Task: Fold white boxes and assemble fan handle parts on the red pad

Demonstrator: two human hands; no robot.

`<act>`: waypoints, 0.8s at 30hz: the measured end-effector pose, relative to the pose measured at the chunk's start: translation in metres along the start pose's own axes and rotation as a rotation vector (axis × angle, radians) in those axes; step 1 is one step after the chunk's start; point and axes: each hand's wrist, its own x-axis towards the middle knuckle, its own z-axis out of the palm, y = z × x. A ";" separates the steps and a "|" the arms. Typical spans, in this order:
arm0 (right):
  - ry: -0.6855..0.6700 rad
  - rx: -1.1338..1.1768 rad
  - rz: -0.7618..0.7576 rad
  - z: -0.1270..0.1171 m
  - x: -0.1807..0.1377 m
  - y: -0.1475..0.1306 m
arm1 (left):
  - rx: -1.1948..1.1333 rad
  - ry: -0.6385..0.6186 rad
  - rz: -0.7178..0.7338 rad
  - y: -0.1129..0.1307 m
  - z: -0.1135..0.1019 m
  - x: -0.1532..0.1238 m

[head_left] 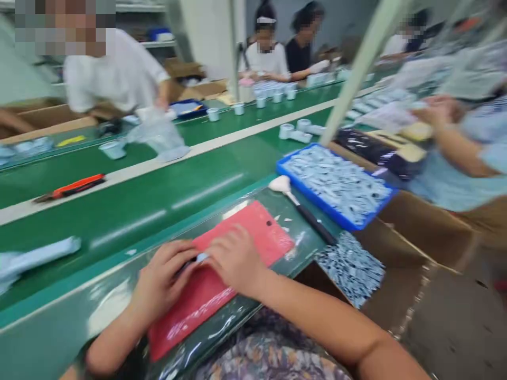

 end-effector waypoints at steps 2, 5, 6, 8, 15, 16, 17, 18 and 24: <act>-0.023 0.129 0.075 -0.001 -0.004 0.007 | -0.011 -0.022 -0.068 0.006 -0.007 -0.005; -0.094 0.334 0.204 -0.007 -0.011 0.010 | -0.059 -0.051 -0.121 0.010 -0.010 0.002; -0.119 0.377 0.235 -0.010 -0.013 0.008 | -0.071 -0.056 -0.122 0.012 -0.011 0.003; -0.178 0.408 0.257 -0.017 -0.018 0.005 | -0.100 -0.077 -0.111 0.019 -0.014 -0.001; -0.358 0.319 0.049 -0.022 -0.027 0.000 | -0.026 -0.158 -0.180 0.047 -0.009 -0.027; -0.353 0.296 0.044 -0.020 -0.028 0.000 | -0.011 -0.153 -0.183 0.049 -0.007 -0.027; -0.349 0.272 0.039 -0.019 -0.028 0.001 | -0.005 -0.152 -0.188 0.049 -0.006 -0.027; -0.349 0.249 0.033 -0.017 -0.028 0.001 | -0.007 -0.158 -0.194 0.049 -0.005 -0.026; -0.350 0.171 0.011 -0.009 -0.027 0.002 | -0.047 -0.240 -0.193 0.043 -0.008 -0.016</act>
